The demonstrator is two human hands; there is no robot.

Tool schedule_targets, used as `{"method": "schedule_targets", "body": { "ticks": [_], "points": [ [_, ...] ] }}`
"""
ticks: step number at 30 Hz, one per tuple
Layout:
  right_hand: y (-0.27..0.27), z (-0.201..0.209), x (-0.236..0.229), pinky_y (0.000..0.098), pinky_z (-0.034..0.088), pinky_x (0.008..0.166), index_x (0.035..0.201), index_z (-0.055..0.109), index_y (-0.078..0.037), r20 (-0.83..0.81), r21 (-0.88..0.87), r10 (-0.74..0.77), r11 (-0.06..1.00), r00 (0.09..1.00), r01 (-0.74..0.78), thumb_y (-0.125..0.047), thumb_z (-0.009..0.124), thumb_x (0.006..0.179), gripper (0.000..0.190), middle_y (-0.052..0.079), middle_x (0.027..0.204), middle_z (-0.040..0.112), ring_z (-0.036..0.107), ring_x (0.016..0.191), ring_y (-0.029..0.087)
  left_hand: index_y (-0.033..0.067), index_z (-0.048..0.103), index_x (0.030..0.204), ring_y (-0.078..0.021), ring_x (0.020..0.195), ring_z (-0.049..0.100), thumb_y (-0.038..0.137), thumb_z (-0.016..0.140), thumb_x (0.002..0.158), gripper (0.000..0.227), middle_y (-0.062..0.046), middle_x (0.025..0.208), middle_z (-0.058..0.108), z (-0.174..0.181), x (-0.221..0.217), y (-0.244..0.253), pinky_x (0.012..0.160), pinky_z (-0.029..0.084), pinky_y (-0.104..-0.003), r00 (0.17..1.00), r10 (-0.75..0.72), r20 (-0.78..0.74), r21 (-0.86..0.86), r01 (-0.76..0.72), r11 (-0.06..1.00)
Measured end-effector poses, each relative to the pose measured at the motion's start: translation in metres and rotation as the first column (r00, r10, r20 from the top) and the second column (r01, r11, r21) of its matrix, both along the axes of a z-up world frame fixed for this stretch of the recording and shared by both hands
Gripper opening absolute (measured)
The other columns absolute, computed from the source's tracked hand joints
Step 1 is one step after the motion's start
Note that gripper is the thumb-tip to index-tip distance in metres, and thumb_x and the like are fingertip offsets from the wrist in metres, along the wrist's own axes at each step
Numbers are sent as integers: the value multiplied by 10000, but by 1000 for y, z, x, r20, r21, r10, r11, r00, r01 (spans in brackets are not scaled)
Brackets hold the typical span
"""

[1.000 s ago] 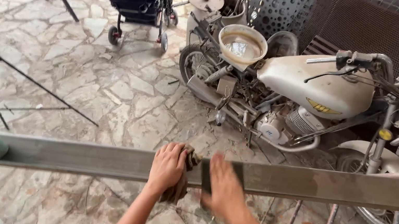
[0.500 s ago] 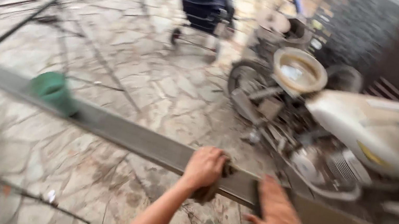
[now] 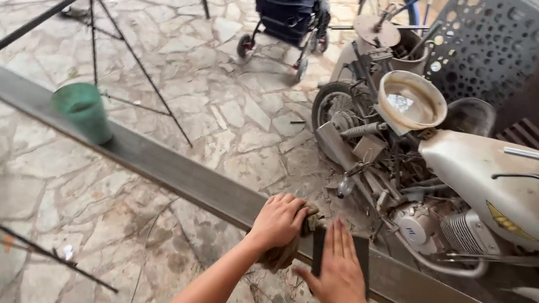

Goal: Sanding a long metal beam manually using sandpaper and a cloth to prepare the surface.

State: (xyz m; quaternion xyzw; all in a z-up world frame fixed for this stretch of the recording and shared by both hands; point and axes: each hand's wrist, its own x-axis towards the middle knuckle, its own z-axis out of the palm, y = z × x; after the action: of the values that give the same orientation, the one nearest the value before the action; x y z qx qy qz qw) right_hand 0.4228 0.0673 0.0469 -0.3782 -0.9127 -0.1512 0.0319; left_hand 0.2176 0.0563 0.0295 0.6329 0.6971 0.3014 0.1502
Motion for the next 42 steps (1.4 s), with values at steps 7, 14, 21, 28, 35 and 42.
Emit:
{"method": "schedule_targets", "body": {
  "ticks": [7,14,21,28,35,42],
  "points": [
    [50,-2,21,461,222,1186,1414,369,58,-271,-170,-147,980,951,103,-867,375,779,1122,299,1428,415,369,1384,378,161,655,1265,-296,1198,619,425,431,1065,400,-90,1177,675,-8,1,3,1060,445,-416,997,48,-63,-4,-48,999],
    [-8,7,40,419,60,1164,1514,60,-29,-243,-141,-88,989,966,55,-917,196,738,1187,146,1618,18,53,1474,280,112,667,1177,-297,1100,580,342,427,1052,356,-78,1153,680,-8,-2,3,984,409,-439,999,31,-7,61,-31,998],
    [-29,46,-1,403,-59,1196,1493,-85,52,-96,-116,-151,983,984,140,-886,58,757,1201,209,1592,-120,-97,1474,298,90,620,1291,-316,1209,552,354,335,1061,452,-119,1297,642,-3,1,-4,1082,361,-473,998,-22,-60,-48,19,999],
    [18,47,56,415,-42,1190,1481,-30,69,-73,-419,-341,863,937,282,-903,21,750,1217,237,1580,-57,-23,1459,333,86,611,1289,-271,1168,554,371,348,1064,448,-109,1259,641,5,0,2,1028,410,-433,997,0,-80,-155,-12,988],
    [-24,57,55,397,-122,1188,1476,-143,-3,-10,-558,-194,815,981,155,-910,107,686,1229,151,1597,-203,-169,1474,263,135,597,1339,-313,1227,526,368,345,1057,444,-91,1311,634,-5,-1,-1,1072,369,-458,996,21,-84,-92,-29,995],
    [22,35,54,493,135,1189,1447,288,78,-225,-279,-242,944,944,176,-908,255,786,1187,321,1484,314,245,1436,396,175,615,1334,-269,1255,581,404,334,1110,426,-53,1269,645,-15,-3,0,1074,438,-406,988,70,-135,-101,-84,991]
  ]
}}
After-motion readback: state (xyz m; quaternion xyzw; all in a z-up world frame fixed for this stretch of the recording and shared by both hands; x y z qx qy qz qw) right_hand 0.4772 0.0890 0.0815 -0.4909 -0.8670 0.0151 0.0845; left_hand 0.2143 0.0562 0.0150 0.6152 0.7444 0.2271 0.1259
